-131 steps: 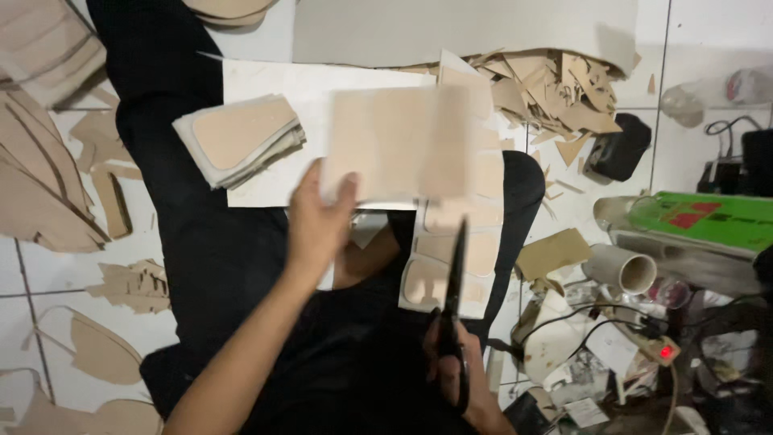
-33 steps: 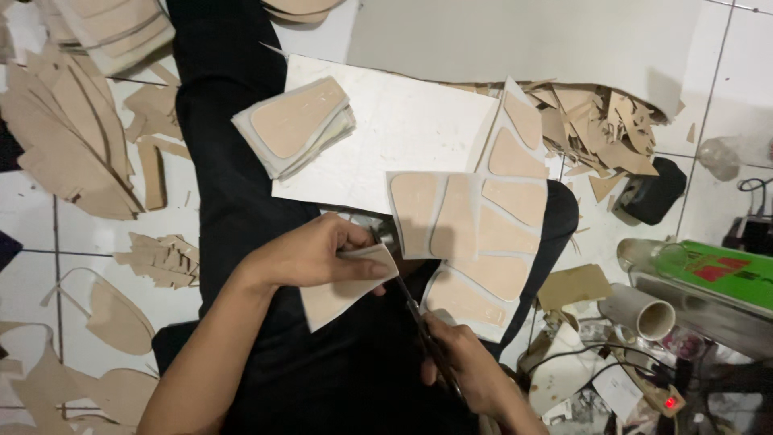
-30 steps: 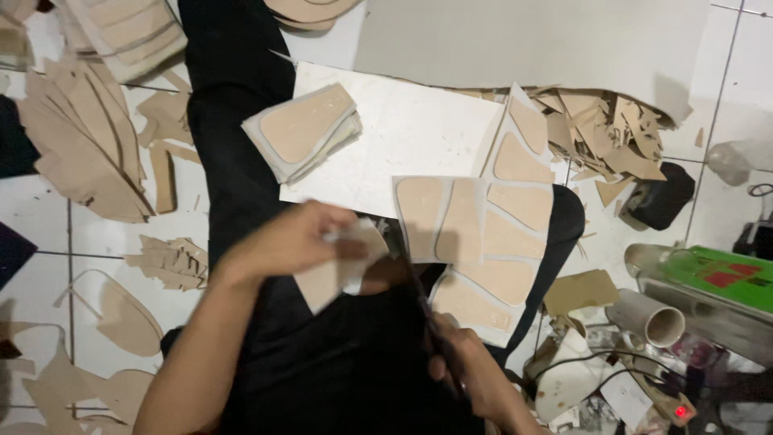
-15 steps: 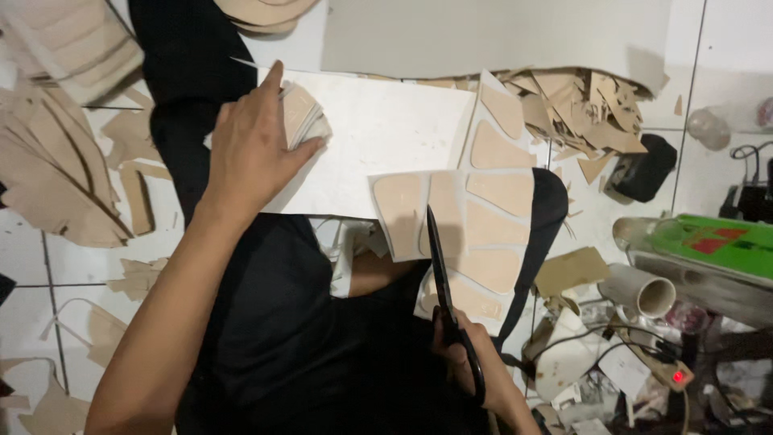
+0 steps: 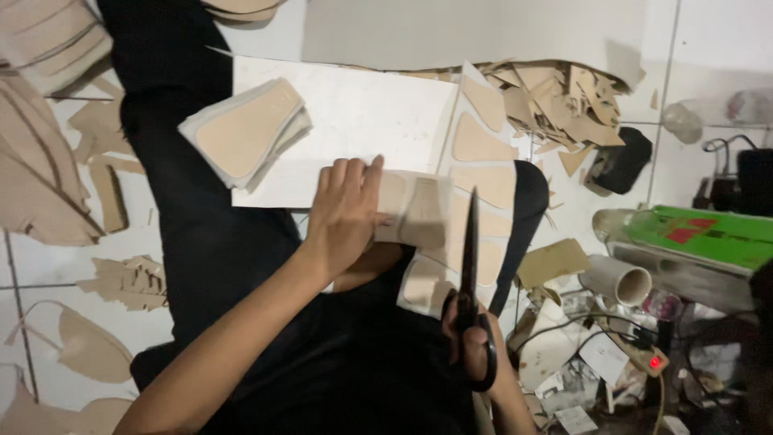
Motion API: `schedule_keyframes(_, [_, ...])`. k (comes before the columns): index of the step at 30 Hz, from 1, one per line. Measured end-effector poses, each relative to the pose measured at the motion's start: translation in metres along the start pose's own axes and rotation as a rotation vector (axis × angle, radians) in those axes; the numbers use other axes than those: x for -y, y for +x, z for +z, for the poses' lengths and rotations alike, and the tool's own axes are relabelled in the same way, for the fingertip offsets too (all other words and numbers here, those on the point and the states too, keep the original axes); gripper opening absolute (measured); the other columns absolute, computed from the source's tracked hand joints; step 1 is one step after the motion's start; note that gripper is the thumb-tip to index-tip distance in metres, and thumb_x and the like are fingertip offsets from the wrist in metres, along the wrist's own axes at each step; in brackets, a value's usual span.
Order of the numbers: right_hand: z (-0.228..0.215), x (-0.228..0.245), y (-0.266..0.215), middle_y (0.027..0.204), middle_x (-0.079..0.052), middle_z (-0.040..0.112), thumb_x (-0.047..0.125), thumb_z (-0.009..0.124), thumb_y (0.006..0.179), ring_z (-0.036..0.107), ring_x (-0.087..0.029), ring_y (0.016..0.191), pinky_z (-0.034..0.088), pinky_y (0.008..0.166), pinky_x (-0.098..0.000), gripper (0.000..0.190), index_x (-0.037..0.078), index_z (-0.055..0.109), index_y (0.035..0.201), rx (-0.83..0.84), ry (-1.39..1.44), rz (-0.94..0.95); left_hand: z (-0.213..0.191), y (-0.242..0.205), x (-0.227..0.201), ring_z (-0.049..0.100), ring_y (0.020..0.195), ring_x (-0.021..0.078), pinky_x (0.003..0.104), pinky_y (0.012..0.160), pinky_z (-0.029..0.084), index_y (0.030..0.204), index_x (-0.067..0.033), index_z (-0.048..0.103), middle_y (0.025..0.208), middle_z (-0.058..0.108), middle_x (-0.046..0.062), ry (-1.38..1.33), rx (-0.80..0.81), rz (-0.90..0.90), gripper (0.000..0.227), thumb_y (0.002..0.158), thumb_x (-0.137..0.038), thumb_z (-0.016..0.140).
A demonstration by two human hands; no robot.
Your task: The person uses scissors to cut beige, shoe-shaped pieces from a larger sheet of material. They hold the sheet with one hand and cut along the outlines with the other, stacking the cut pieces on the floor.
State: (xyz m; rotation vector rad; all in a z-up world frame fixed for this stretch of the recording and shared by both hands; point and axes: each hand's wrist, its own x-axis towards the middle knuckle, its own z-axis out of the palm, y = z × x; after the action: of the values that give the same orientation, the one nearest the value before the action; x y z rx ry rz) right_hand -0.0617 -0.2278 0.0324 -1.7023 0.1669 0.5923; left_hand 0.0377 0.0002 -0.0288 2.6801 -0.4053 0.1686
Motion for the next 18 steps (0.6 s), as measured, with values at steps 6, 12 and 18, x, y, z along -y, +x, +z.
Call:
schedule_keyframes(6, [-0.002, -0.030, -0.016, 0.054, 0.000, 0.050, 0.095, 0.025, 0.047, 0.048, -0.009, 0.035, 0.041, 0.033, -0.0230, 0.097, 0.009, 0.054, 0.079, 0.014, -0.112, 0.191, -0.022, 0.020, 0.016, 0.061, 0.083, 0.0160, 0.028, 0.070, 0.049, 0.099, -0.0162, 0.064, 0.101, 0.068, 0.002, -0.791, 0.314, -0.650, 0.026, 0.076, -0.011, 0.073])
schedule_keyframes(12, [0.017, -0.029, -0.023, 0.053, 0.000, 0.047, 0.087, 0.037, 0.062, 0.049, -0.010, 0.038, 0.039, 0.034, -0.0242, 0.084, 0.007, 0.054, 0.083, 0.132, 0.047, 0.175, -0.037, 0.021, 0.026, 0.020, 0.145, 0.0439, 0.064, 0.111, 0.023, 0.148, -0.0268, -0.005, 0.159, 0.014, 0.023, -0.766, 0.023, -0.363, 0.104, 0.084, -0.011, 0.076])
schedule_keyframes(18, [0.018, -0.027, -0.025, 0.089, -0.002, 0.062, 0.057, 0.035, 0.089, 0.055, -0.008, 0.068, 0.050, 0.063, -0.0244, 0.072, 0.007, 0.040, 0.140, 0.280, -0.058, 0.097, -0.024, 0.009, 0.023, 0.044, 0.064, 0.0043, 0.017, 0.064, 0.041, 0.115, -0.0188, 0.069, 0.111, 0.071, -0.002, -0.837, 0.016, -0.560, 0.032, 0.083, -0.013, 0.070])
